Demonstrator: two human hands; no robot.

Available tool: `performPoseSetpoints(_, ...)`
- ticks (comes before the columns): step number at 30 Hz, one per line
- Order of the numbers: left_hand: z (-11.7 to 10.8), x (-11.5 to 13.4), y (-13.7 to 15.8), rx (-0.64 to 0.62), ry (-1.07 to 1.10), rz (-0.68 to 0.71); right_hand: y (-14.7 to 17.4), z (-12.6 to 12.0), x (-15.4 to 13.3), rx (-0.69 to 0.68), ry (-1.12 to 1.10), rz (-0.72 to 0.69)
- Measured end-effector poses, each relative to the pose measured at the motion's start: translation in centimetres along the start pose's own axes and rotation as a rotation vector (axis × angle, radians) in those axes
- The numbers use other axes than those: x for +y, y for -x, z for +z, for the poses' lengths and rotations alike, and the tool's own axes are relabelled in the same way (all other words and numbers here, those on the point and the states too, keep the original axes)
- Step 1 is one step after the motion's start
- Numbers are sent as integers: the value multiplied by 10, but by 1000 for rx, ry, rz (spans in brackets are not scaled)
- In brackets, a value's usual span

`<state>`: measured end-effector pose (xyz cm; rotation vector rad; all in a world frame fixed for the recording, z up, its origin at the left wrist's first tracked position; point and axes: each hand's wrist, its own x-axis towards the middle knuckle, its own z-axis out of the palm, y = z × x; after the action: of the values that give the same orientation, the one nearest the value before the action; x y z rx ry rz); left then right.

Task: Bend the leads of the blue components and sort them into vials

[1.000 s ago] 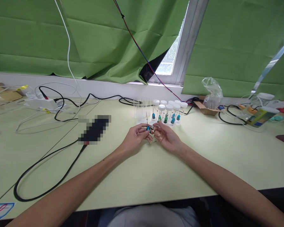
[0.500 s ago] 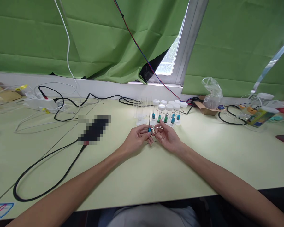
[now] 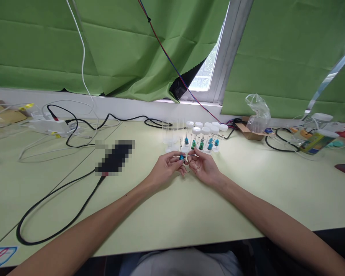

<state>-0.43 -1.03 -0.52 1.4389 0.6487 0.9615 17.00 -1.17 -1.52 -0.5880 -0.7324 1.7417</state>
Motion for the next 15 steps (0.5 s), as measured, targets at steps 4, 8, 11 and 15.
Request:
performPoseSetpoints(4,-2,0,0,-9,-7,5,1,-1,0,-33,-6,-14)
performPoseSetpoints(8,-4,-1,0,4,7,-1,2,0,0,-48,2,-19)
performPoseSetpoints(11,-4,-1,-1,11,29,-6,2,1,1,-59,3,-27)
performPoseSetpoints(15,-4,-3,-2,18,66,-15,2,2,0,-64,-4,-37)
